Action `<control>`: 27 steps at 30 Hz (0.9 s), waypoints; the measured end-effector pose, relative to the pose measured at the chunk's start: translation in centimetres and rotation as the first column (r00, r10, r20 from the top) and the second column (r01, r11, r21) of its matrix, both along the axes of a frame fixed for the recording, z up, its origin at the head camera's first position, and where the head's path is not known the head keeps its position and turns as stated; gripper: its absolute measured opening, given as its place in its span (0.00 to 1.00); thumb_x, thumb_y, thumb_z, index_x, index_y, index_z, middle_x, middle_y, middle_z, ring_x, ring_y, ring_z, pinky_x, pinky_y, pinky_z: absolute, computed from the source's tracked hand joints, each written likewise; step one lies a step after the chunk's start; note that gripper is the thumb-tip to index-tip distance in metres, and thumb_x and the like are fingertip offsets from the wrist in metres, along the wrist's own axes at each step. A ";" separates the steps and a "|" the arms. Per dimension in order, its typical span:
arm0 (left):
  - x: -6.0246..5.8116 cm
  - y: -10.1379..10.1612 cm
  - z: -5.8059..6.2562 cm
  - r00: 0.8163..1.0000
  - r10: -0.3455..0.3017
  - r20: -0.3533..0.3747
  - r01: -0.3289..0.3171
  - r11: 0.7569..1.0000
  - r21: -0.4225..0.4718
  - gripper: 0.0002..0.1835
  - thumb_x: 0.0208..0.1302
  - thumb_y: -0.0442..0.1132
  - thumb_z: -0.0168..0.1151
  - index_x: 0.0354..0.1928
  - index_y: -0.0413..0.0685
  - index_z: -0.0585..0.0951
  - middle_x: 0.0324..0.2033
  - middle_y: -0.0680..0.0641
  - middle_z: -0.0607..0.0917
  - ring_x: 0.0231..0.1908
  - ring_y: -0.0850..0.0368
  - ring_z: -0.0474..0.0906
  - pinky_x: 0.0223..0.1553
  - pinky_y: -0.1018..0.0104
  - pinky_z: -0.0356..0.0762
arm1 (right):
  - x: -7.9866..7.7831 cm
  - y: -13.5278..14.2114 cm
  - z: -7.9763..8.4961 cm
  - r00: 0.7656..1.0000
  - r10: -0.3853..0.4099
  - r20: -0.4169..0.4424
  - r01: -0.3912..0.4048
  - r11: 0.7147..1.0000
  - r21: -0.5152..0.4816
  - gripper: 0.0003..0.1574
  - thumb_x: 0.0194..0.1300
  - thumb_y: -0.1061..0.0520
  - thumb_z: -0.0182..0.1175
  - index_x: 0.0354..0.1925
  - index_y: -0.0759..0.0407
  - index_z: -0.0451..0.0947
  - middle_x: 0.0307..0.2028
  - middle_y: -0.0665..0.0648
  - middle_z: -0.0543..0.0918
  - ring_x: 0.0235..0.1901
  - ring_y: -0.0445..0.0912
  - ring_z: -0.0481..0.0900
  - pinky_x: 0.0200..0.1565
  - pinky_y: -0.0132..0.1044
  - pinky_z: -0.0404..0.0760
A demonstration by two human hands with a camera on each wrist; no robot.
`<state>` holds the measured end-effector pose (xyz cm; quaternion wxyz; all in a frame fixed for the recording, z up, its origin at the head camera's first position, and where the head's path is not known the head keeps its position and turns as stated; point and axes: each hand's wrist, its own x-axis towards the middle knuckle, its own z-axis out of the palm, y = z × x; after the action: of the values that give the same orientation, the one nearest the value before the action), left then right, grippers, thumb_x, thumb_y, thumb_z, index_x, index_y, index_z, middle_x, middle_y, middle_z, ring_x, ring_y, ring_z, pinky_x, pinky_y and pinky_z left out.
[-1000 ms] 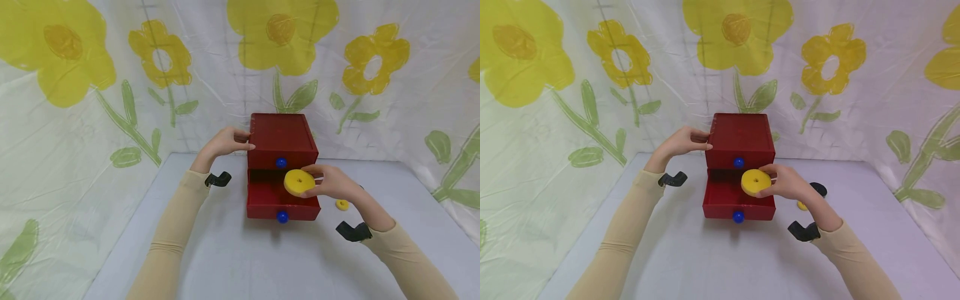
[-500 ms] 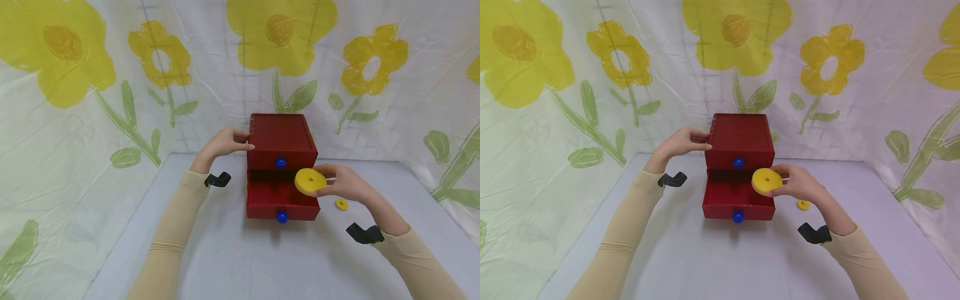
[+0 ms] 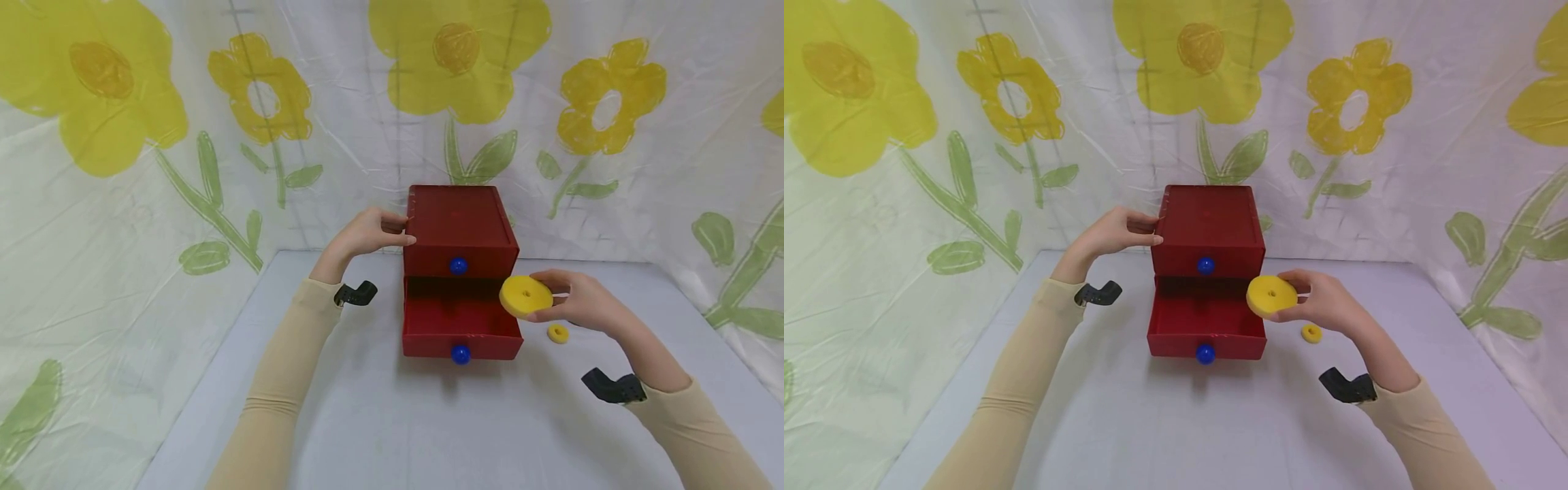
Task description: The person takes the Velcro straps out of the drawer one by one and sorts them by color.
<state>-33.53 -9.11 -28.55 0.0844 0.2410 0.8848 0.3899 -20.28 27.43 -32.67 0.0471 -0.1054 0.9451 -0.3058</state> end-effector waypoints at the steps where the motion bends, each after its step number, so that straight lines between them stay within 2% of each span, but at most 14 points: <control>1: 0.0 0.0 0.0 1.000 0.001 0.001 -0.001 1.000 -0.001 0.34 0.55 0.55 0.68 0.62 0.49 0.75 0.58 0.49 0.78 0.58 0.56 0.74 0.54 0.60 0.76 | 0.0 0.2 -0.1 1.000 -0.004 0.000 0.004 1.000 0.004 0.52 0.49 0.39 0.72 0.64 0.63 0.66 0.58 0.69 0.74 0.55 0.65 0.73 0.47 0.54 0.80; 14: 0.0 0.1 0.0 1.000 -0.004 0.000 0.004 1.000 -0.006 0.34 0.55 0.56 0.68 0.62 0.51 0.75 0.59 0.50 0.78 0.58 0.56 0.74 0.52 0.60 0.77 | 0.5 2.4 -1.3 0.999 -0.035 0.009 0.035 0.999 0.019 0.54 0.49 0.41 0.72 0.63 0.70 0.64 0.55 0.72 0.75 0.51 0.62 0.76 0.47 0.53 0.81; 27: -0.1 0.0 -0.1 1.000 0.002 0.001 -0.002 1.000 -0.004 0.34 0.54 0.57 0.68 0.62 0.51 0.75 0.58 0.51 0.78 0.57 0.57 0.74 0.53 0.60 0.77 | 0.6 4.6 -3.5 0.996 -0.070 0.048 0.068 0.997 0.038 0.54 0.50 0.41 0.72 0.63 0.73 0.64 0.56 0.74 0.74 0.50 0.60 0.75 0.47 0.53 0.80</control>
<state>-33.64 -9.12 -28.64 0.0848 0.2396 0.8857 0.3884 -19.70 32.04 -36.22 0.0617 -0.0641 0.9521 -0.2926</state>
